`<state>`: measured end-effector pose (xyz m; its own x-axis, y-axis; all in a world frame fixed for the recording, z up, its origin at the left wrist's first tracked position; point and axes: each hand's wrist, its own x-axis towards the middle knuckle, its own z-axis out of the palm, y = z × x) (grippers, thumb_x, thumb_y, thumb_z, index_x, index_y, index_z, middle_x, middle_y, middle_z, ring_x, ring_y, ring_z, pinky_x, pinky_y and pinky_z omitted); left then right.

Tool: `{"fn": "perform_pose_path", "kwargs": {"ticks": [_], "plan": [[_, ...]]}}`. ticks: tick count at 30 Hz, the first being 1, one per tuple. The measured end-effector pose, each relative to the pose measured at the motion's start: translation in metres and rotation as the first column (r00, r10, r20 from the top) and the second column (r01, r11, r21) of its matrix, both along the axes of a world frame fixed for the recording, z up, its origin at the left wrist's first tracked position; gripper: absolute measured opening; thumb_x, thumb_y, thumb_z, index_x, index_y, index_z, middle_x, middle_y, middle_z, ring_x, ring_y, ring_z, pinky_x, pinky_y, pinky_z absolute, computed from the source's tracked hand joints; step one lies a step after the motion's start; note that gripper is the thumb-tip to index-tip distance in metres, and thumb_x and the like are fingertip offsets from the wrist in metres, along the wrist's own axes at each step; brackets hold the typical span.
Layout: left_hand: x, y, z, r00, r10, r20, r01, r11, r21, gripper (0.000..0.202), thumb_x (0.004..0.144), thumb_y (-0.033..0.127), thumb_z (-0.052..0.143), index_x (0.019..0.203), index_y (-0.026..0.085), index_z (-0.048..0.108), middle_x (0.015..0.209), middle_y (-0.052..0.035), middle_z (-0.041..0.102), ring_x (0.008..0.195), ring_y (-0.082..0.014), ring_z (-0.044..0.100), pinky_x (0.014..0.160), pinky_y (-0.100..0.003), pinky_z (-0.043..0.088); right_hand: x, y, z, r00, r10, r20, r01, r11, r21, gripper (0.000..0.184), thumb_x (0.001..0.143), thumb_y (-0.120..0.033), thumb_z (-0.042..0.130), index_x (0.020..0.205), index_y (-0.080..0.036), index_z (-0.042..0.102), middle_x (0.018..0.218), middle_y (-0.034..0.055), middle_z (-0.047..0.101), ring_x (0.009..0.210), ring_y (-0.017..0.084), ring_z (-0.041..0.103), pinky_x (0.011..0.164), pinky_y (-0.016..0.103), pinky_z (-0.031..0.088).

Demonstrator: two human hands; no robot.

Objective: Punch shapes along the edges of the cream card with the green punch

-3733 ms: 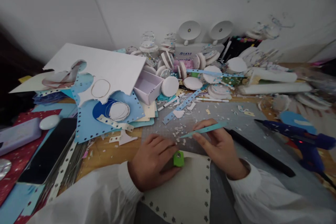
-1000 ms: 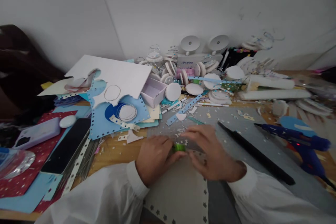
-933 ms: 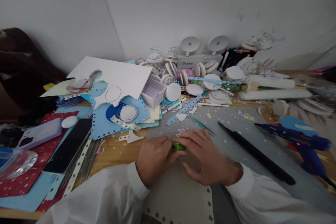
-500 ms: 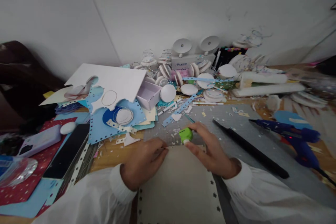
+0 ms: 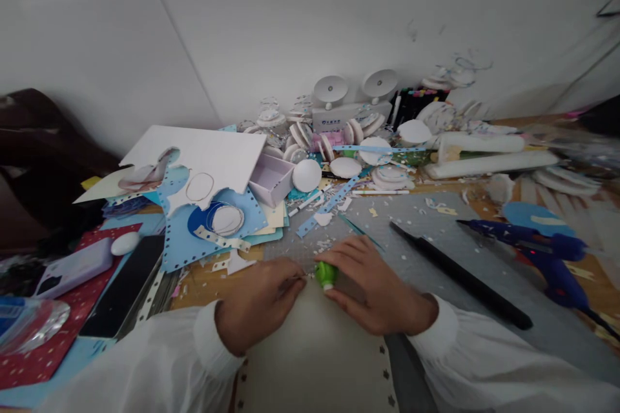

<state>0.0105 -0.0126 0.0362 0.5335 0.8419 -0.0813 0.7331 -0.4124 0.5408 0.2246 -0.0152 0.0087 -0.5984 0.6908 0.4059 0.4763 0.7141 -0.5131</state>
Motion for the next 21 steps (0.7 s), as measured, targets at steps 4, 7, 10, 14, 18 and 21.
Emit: {"fn": "perform_pose_path", "kwargs": {"ticks": [4, 7, 10, 14, 18, 21], "plan": [[-0.001, 0.000, 0.000, 1.000, -0.006, -0.014, 0.006, 1.000, -0.005, 0.016, 0.085, 0.019, 0.047, 0.078, 0.018, 0.061, 0.076, -0.0020, 0.063, 0.070, -0.0155, 0.057, 0.062, -0.024, 0.039, 0.000, 0.001, -0.001, 0.999, 0.009, 0.041, -0.009, 1.000, -0.003, 0.034, 0.083, -0.026, 0.054, 0.115, -0.015, 0.050, 0.102, 0.0103, 0.060, 0.096, 0.026, 0.050, 0.086, 0.045, 0.034], [0.000, 0.000, 0.002, 1.000, -0.005, -0.022, 0.005, 1.000, 0.002, 0.017, 0.085, 0.019, 0.046, 0.078, 0.018, 0.061, 0.075, -0.0025, 0.063, 0.069, -0.0157, 0.057, 0.062, -0.025, 0.039, 0.001, 0.001, 0.000, 0.999, 0.020, 0.026, -0.019, 0.999, -0.027, 0.034, 0.083, -0.025, 0.054, 0.115, -0.014, 0.050, 0.103, 0.0109, 0.061, 0.097, 0.026, 0.050, 0.087, 0.046, 0.034], [0.000, 0.001, 0.003, 1.000, 0.010, -0.022, -0.010, 1.000, 0.006, 0.018, 0.086, 0.020, 0.046, 0.078, 0.018, 0.062, 0.076, -0.0033, 0.063, 0.069, -0.0160, 0.057, 0.061, -0.024, 0.039, 0.002, 0.000, 0.001, 0.999, 0.035, 0.007, -0.035, 0.997, -0.073, 0.034, 0.082, -0.025, 0.056, 0.115, -0.014, 0.051, 0.104, 0.0107, 0.061, 0.098, 0.026, 0.051, 0.087, 0.045, 0.036], [-0.001, 0.000, 0.004, 1.000, 0.002, -0.017, -0.002, 1.000, 0.026, 0.018, 0.086, 0.020, 0.046, 0.077, 0.018, 0.061, 0.075, -0.0028, 0.063, 0.068, -0.0159, 0.057, 0.060, -0.024, 0.038, 0.000, 0.000, -0.001, 0.999, 0.052, 0.000, -0.051, 0.989, -0.141, 0.034, 0.081, -0.026, 0.060, 0.112, -0.016, 0.053, 0.103, 0.0092, 0.062, 0.099, 0.024, 0.052, 0.088, 0.042, 0.038], [-0.002, -0.001, 0.005, 0.999, -0.008, -0.031, 0.009, 0.999, 0.035, 0.018, 0.086, 0.018, 0.045, 0.077, 0.018, 0.061, 0.074, -0.0021, 0.063, 0.067, -0.0154, 0.057, 0.059, -0.024, 0.038, -0.001, 0.001, -0.007, 0.998, 0.051, -0.030, -0.056, 0.980, -0.189, 0.037, 0.079, -0.033, 0.064, 0.111, -0.017, 0.055, 0.103, 0.0088, 0.062, 0.100, 0.024, 0.053, 0.089, 0.041, 0.039], [-0.002, -0.001, 0.007, 0.999, -0.020, -0.038, 0.022, 0.999, 0.046, 0.019, 0.086, 0.017, 0.045, 0.078, 0.018, 0.062, 0.074, -0.0020, 0.063, 0.069, -0.0155, 0.058, 0.062, -0.024, 0.040, -0.002, 0.002, -0.010, 0.996, 0.036, -0.077, -0.053, 0.972, -0.227, 0.039, 0.079, -0.033, 0.066, 0.113, -0.019, 0.055, 0.104, 0.0080, 0.062, 0.099, 0.022, 0.054, 0.088, 0.039, 0.042]]}}
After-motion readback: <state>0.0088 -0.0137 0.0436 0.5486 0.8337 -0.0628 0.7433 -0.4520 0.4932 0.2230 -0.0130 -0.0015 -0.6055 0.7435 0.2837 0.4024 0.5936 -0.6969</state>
